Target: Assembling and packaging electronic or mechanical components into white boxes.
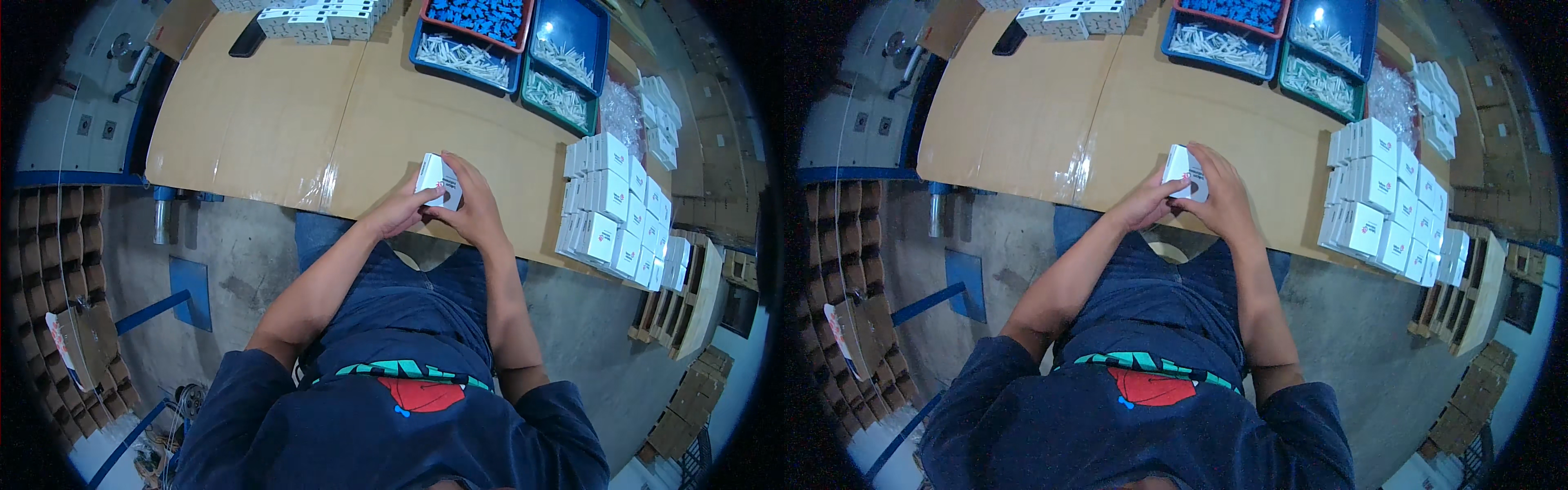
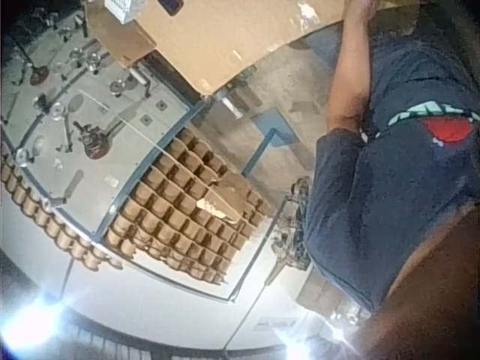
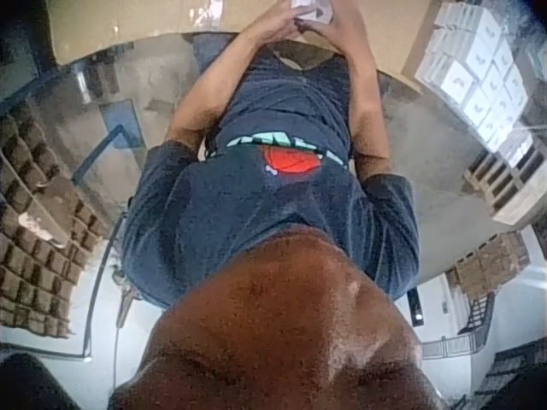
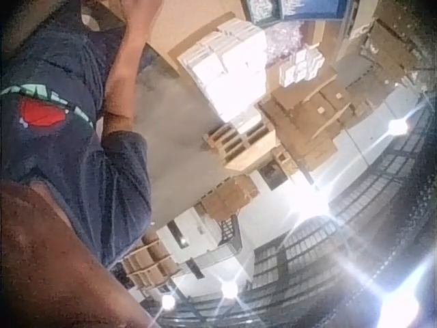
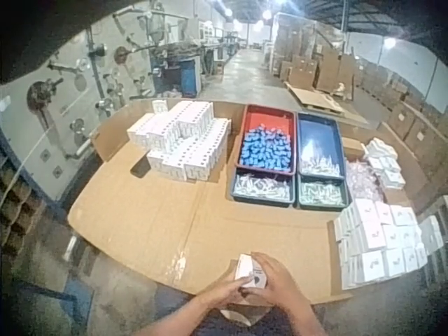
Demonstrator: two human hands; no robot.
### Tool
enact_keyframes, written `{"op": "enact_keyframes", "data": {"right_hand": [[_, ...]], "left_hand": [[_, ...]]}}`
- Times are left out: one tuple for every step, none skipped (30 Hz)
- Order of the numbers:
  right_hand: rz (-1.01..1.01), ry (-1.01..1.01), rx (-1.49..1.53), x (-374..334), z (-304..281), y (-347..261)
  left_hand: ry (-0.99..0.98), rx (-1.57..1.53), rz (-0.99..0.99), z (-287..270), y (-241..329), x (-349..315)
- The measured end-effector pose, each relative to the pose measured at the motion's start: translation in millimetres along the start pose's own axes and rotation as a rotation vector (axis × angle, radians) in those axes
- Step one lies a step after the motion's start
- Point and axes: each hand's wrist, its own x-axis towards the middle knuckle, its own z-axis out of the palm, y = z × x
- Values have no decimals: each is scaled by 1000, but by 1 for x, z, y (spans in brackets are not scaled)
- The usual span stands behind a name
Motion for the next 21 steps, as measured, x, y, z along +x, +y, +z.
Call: {"op": "enact_keyframes", "data": {"right_hand": [[-1,0,0,0,0,0],[-19,14,2,1,0,-1],[-37,28,3,1,0,-1],[-38,28,3,1,-1,-1],[-59,38,-4,1,-1,-1],[-79,48,-11,1,-2,0],[-79,48,-11,1,-2,0],[-73,46,-11,0,-3,0],[-67,44,-10,-1,-3,0],[-66,44,-10,-1,-4,0],[-55,45,-2,-2,-5,0],[-45,46,5,-2,-5,1],[-46,46,7,-2,-5,2],[-22,41,29,-2,-5,3],[1,35,51,-1,-5,3],[1,35,52,-1,-5,2],[27,15,80,0,-6,0],[53,-6,108,0,-7,-1],[53,-5,108,0,-8,-2],[75,-4,134,-1,-9,-2],[96,-3,161,-1,-9,-3]], "left_hand": [[12,-4,12,0,0,0],[24,-7,24,0,-1,-1],[24,-6,25,1,-2,0],[33,-2,39,2,-3,0],[41,3,54,2,-3,1],[41,3,55,2,-3,1],[38,-2,54,3,-3,1],[36,-7,53,4,-3,1],[36,-8,53,6,-3,1],[59,29,46,9,-2,-1],[82,67,38,11,-2,-1],[81,67,37,8,-3,0],[35,-36,0,2,-4,1],[-12,-139,-37,-4,-7,3],[-10,-138,-37,-8,-11,5],[17,-83,-45,-11,-14,7],[43,-28,-53,-14,-17,9],[45,-28,-53,-17,-19,10],[45,-13,-65,-16,-17,10],[45,2,-77,-14,-16,9],[45,1,-77,-12,-16,8]]}}
